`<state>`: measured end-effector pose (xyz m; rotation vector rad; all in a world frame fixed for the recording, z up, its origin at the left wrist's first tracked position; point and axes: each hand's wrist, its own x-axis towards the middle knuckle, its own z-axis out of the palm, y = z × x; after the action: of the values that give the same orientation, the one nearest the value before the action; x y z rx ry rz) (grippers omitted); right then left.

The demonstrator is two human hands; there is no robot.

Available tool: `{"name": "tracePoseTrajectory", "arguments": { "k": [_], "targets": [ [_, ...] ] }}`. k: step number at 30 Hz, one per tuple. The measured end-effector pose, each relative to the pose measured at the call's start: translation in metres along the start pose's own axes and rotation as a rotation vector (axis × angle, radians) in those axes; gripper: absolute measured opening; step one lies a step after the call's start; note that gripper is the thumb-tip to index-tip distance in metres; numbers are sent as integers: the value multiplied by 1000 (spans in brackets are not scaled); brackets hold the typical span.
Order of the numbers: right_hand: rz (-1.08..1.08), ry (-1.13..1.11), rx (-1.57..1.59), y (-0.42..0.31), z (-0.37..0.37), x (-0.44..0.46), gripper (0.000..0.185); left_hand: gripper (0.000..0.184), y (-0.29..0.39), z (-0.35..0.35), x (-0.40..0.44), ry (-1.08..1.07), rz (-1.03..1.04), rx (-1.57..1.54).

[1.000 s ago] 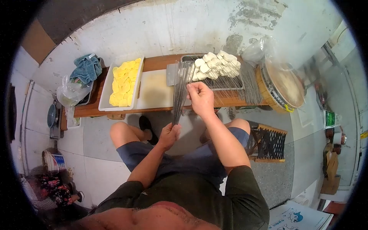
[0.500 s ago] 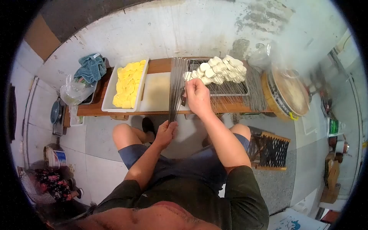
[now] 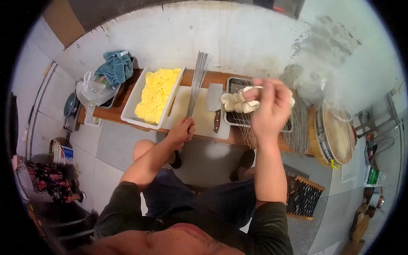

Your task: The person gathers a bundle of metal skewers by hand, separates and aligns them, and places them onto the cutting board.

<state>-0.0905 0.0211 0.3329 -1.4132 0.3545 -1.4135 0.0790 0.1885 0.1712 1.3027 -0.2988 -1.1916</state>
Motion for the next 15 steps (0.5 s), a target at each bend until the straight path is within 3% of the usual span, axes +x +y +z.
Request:
{"name": "tracePoseTrajectory", "arguments": {
  "k": [2, 4, 6, 8, 10, 12, 14, 15],
  "targets": [
    [-169, 63, 8, 4, -1, -9, 10, 18, 11, -4, 2, -62, -57, -82],
    [-567, -179, -371, 26, -6, -15, 4, 24, 13, 5, 5, -61, -99, -98],
    [-548, -496, -728, 39, 5, -34, 11, 26, 10, 9, 11, -101, -77, -38],
    [-554, -640, -696, 93, 2, -56, 23, 24, -2, 14, 14, -182, 5, 74],
    [-405, -719, -699, 117, 3, -78, 28, 22, -17, 5, 27, -250, 90, 242],
    [-359, -760, -689, 125, 9, -90, 33, 22, -29, 1, 34, -252, 56, 139],
    [-352, -737, -663, 127, 19, -99, 36, 25, -35, 9, 41, -194, -84, -225],
    [-337, -786, -687, 133, 18, -100, 38, 25, -32, 10, 41, -166, -108, -217]
  ]
}}
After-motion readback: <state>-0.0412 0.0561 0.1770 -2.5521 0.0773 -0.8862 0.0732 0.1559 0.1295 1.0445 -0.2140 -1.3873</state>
